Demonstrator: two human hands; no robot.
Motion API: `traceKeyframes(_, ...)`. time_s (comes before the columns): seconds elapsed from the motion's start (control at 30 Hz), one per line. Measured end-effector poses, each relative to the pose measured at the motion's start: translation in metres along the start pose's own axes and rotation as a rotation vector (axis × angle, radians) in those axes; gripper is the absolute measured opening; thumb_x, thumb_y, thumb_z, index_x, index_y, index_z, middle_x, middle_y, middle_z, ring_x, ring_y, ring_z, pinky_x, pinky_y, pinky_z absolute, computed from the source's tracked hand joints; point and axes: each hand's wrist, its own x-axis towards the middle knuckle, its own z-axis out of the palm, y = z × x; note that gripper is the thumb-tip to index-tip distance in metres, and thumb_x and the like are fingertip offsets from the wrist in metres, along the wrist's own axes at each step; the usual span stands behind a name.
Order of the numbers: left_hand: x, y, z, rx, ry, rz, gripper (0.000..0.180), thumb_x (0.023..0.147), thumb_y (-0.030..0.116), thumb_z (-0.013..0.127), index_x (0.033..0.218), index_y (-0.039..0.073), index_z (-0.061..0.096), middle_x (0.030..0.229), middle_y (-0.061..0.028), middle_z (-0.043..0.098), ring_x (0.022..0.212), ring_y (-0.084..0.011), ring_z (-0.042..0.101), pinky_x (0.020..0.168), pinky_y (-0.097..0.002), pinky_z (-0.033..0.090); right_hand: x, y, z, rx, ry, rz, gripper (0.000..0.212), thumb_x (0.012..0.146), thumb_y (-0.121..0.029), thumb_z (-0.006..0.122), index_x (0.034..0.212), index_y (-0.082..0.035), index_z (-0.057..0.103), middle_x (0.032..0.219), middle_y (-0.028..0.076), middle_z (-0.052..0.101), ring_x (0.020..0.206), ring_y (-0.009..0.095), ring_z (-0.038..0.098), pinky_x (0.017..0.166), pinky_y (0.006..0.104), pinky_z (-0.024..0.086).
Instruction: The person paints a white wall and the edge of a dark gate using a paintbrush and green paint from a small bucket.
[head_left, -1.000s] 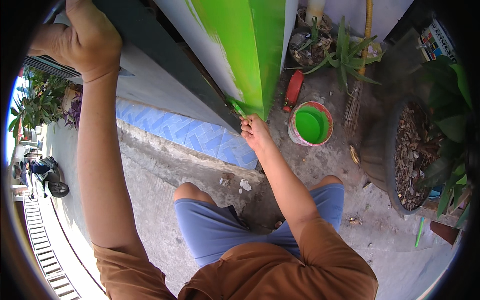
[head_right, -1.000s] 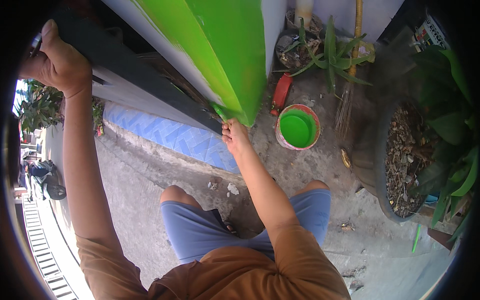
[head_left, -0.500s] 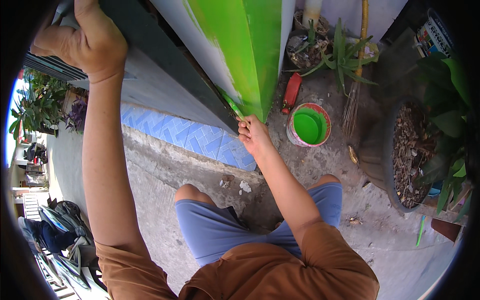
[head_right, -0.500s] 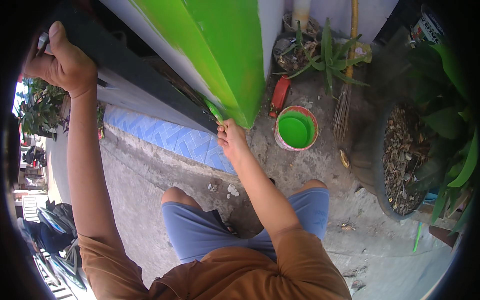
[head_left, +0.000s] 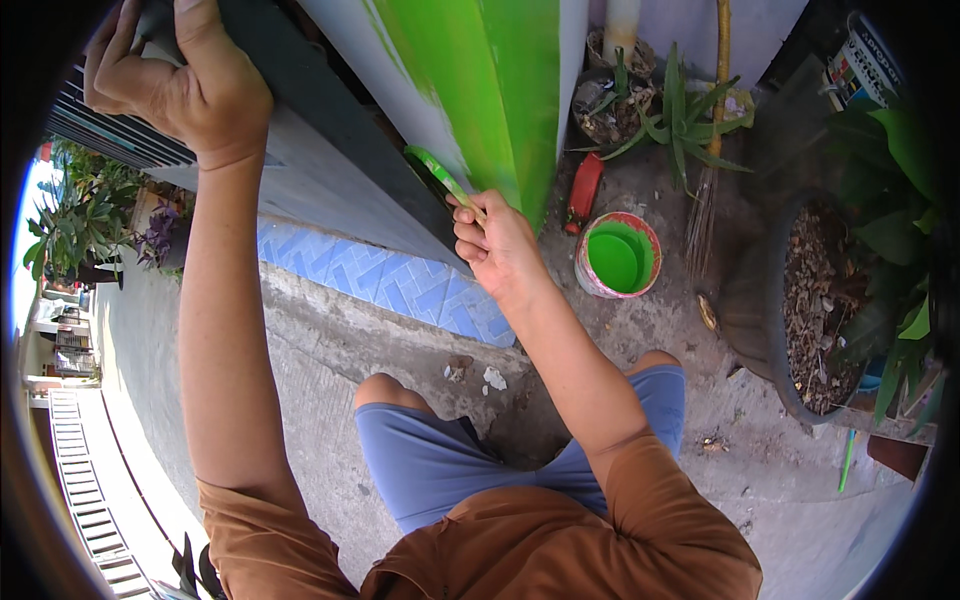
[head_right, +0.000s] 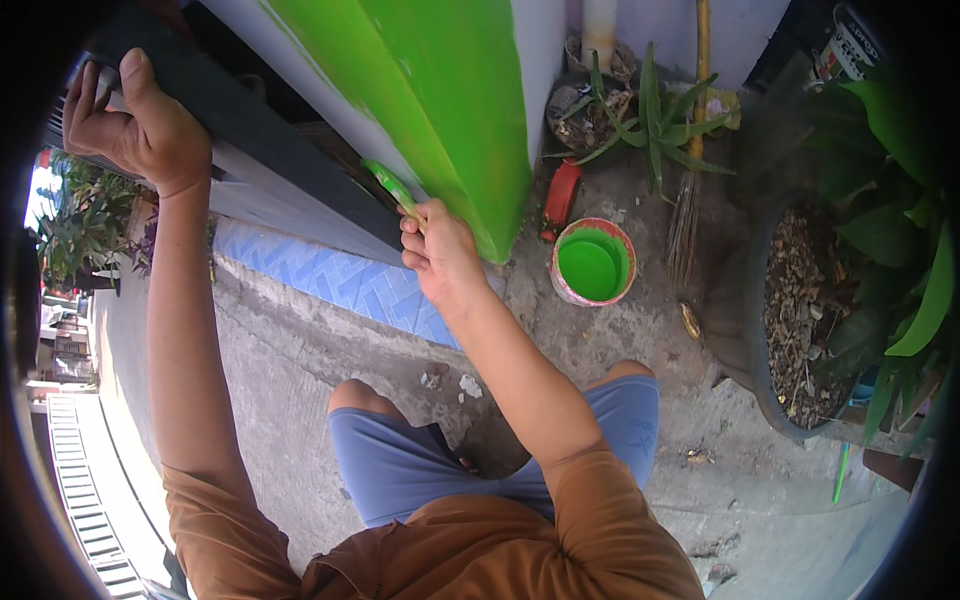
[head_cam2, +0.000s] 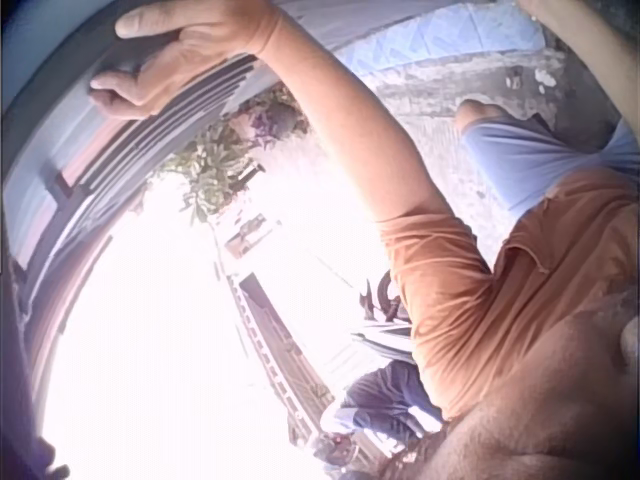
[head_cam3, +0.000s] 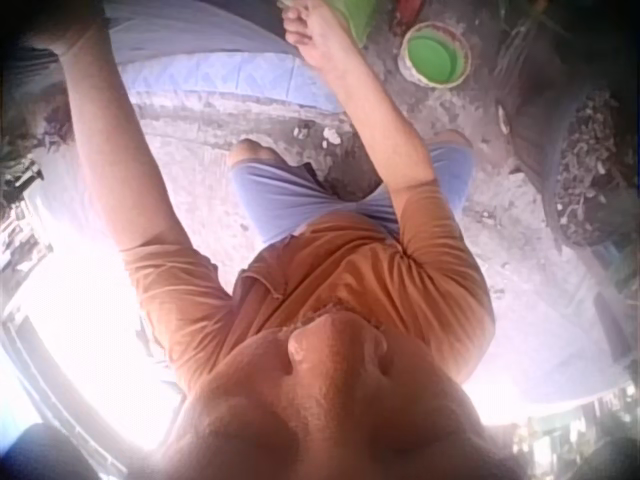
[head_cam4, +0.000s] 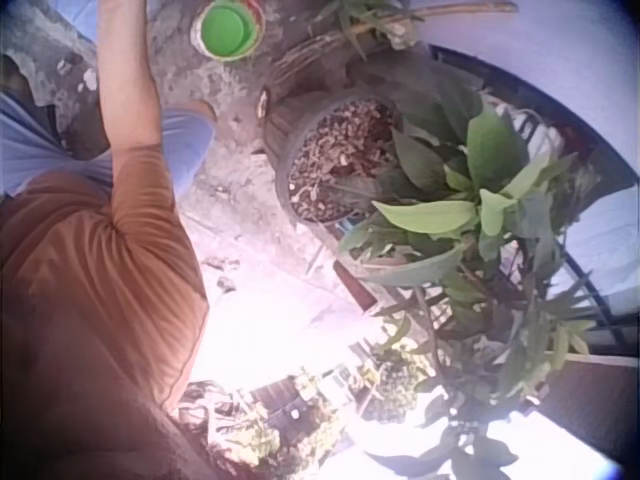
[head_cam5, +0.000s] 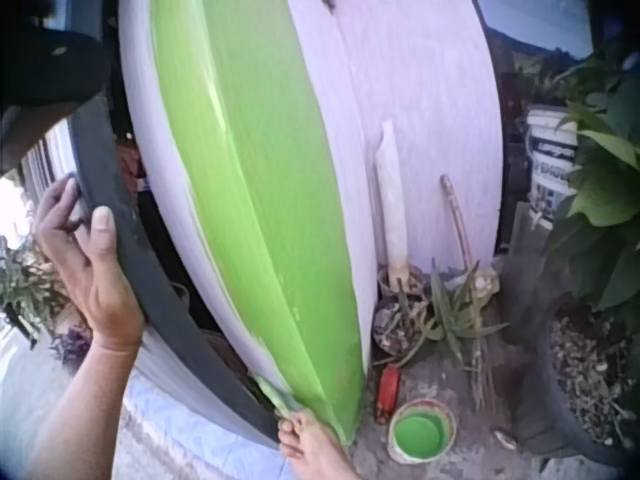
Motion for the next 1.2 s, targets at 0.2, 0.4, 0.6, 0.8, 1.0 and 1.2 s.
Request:
traceKeyframes(0.2, 0.001, 0.001, -0.001, 0.018, 0.0, 0.007, 0.042, 0.096, 0.02, 0.073, 0.122, 0.0, 0.046, 0.134, -0.0147, 0.036, 0.123, -0.0233, 0.048, 0.102, -0.0367, 0.048, -0.009, -0.008, 0.024, 0.013, -0.043, -0.027, 0.017, 0.097, -0.014, 0.053, 0.102, 0.002, 0.057, 0.072, -0.001, 0.05, 0.049, 0.005, 0.028, 0.043, 0.0234, 0.022)
traceKeyframes(0.4, 0.0, 0.004, -0.003, 0.19, -0.052, 0.05, 0.047, 0.095, 0.031, 0.073, 0.122, 0.001, 0.049, 0.135, -0.0161, 0.041, 0.128, -0.0249, 0.038, 0.105, -0.0384, 0.036, -0.022, -0.022, 0.049, -0.002, -0.082, -0.052, 0.023, 0.098, -0.013, 0.051, 0.109, 0.006, 0.057, 0.073, -0.002, 0.049, 0.049, 0.004, 0.029, 0.043, 0.0225, 0.022)
traceKeyframes(0.6, 0.002, 0.011, 0.001, 0.108, -0.032, 0.039, 0.047, 0.095, 0.03, 0.073, 0.123, -0.001, 0.05, 0.135, -0.0165, 0.042, 0.129, -0.0251, 0.035, 0.107, -0.0407, 0.033, -0.054, -0.06, 0.045, -0.067, -0.214, -0.013, 0.026, 0.099, -0.014, 0.05, 0.113, 0.007, 0.057, 0.074, -0.002, 0.051, 0.049, 0.003, 0.031, 0.043, 0.021, 0.024)
traceKeyframes(0.8, 0.0, 0.002, -0.01, 0.085, -0.011, 0.052, 0.049, 0.095, 0.029, 0.074, 0.123, -0.003, 0.05, 0.134, -0.0172, 0.042, 0.129, -0.026, 0.034, 0.109, -0.0407, 0.032, -0.099, -0.075, -0.019, -0.19, -0.12, 0.085, 0.038, 0.101, -0.018, 0.05, 0.129, 0.007, 0.056, 0.077, -0.002, 0.052, 0.049, 0.002, 0.032, 0.043, 0.0202, 0.024)
traceKeyframes(1.0, 0.001, 0.007, 0.006, 0.052, -0.018, 0.06, 0.047, 0.095, 0.027, 0.074, 0.123, -0.003, 0.049, 0.134, -0.0171, 0.039, 0.129, -0.0259, 0.033, 0.11, -0.0386, 0.032, -0.089, -0.046, -0.088, -1.211, 0.176, -0.133, 0.036, 0.098, -0.016, 0.055, 0.129, 0.0, 0.064, 0.09, 0.008, 0.068, 0.066, 0.017, 0.062, 0.06, 0.0314, 0.05)
traceKeyframes(1.2, 0.001, 0.018, 0.009, 0.25, 0.049, 0.101, 0.039, 0.103, 0.018, 0.058, 0.137, -0.001, 0.05, 0.143, -0.0159, 0.045, 0.122, -0.0244, 0.048, 0.105, -0.0351, 0.039, -0.024, 0.001, -0.1, -1.688, 0.101, -0.509, 0.034, 0.095, -0.018, 0.059, 0.124, -0.002, 0.068, 0.109, 0.024, 0.068, 0.1, 0.042, 0.069, 0.091, 0.0479, 0.054)
